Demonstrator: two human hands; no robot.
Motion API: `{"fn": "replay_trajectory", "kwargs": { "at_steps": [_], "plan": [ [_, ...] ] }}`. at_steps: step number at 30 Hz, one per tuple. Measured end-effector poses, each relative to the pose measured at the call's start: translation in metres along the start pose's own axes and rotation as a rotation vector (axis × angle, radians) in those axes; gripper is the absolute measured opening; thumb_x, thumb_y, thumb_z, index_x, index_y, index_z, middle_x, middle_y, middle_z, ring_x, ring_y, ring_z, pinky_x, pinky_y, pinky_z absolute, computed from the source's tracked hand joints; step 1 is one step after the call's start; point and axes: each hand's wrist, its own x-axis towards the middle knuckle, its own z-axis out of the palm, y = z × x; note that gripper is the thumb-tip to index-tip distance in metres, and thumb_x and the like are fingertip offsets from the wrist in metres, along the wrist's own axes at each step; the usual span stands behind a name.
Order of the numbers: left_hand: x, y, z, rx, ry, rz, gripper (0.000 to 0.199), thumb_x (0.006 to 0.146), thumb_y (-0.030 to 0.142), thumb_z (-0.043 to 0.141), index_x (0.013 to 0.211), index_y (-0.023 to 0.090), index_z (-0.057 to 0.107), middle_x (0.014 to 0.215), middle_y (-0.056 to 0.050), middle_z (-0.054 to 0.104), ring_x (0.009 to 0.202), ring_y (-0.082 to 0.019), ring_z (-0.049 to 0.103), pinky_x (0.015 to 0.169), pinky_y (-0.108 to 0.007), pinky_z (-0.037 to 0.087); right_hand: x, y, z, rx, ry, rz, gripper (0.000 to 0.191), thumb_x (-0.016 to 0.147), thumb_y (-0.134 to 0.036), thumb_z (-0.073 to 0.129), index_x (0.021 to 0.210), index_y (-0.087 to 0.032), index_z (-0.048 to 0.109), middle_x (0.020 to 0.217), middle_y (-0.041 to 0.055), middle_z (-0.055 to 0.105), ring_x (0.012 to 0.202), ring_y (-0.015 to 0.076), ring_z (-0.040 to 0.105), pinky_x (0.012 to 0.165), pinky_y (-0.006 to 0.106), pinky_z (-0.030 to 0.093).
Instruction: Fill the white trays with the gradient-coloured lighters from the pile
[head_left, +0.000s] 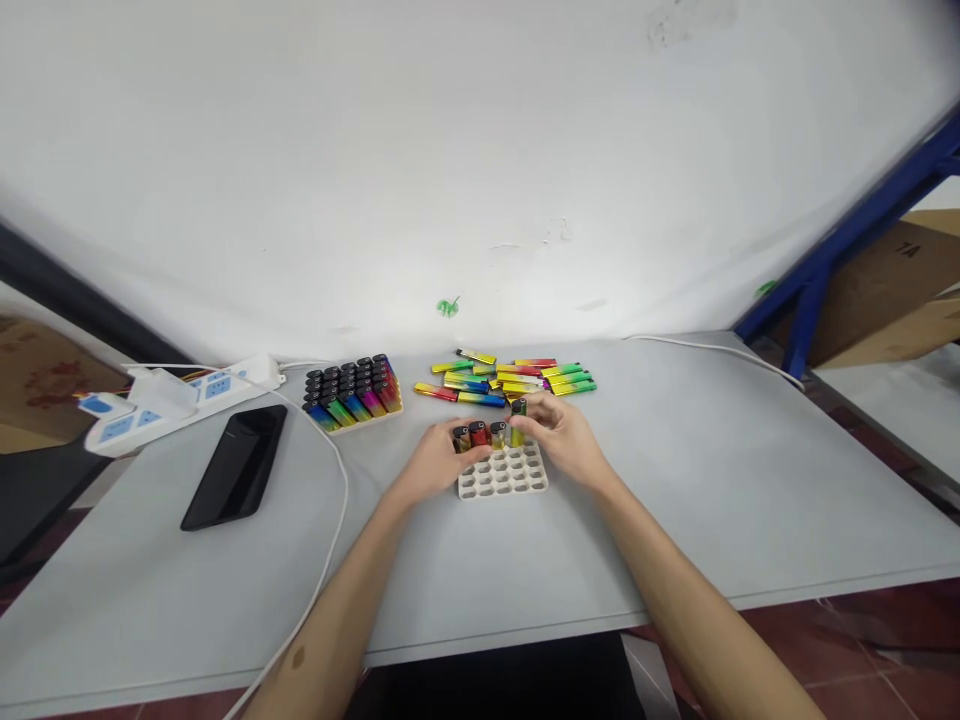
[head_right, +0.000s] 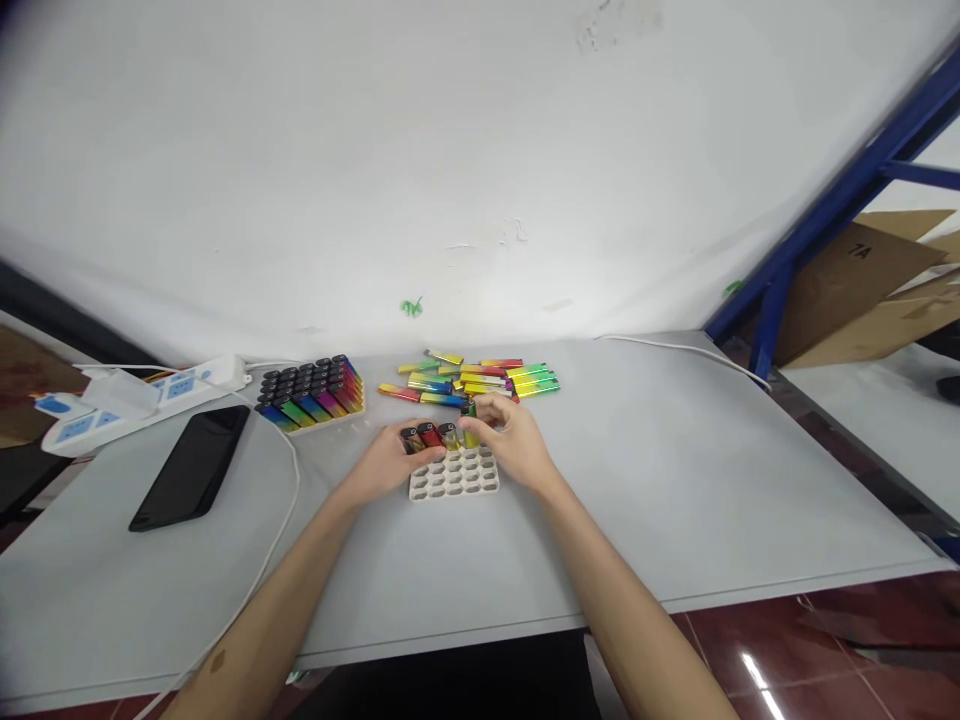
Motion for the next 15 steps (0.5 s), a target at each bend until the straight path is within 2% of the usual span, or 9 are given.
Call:
{"fn": "replay_trajectory", "kwargs": {
  "at_steps": [8, 15],
  "plan": [
    [-0.0004, 0.0019, -0.0023, 0.032, -0.064, -0.008, 0.033, 0.074, 0.042, 0.072, 0.097, 0.019, 0.072, 0.086, -0.002, 0.073, 0.080, -0.022, 0.065, 0.071, -0.031, 0.050, 0.0009, 0.0059, 0.0004, -0.132, 0.018, -0.021, 0.029, 0.078, -0.041, 0.071, 0.097, -0.022, 0.063, 0.087, 0.0010, 0.069, 0.083, 0.0181, 0.065, 0.078, 0.033, 0.049],
    [0.0000, 0.0018, -0.0019, 0.045, -0.032, -0.003, 0.030, 0.073, 0.040, 0.074, 0.094, 0.019, 0.074, 0.081, -0.002, 0.073, 0.080, -0.024, 0.066, 0.072, -0.033, 0.052, -0.0022, 0.0011, 0.0003, -0.174, -0.086, -0.061, 0.018, 0.081, -0.037, 0.066, 0.089, -0.023, 0.059, 0.086, 0.0005, 0.071, 0.081, 0.0182, 0.066, 0.075, 0.033, 0.050]
  ]
}}
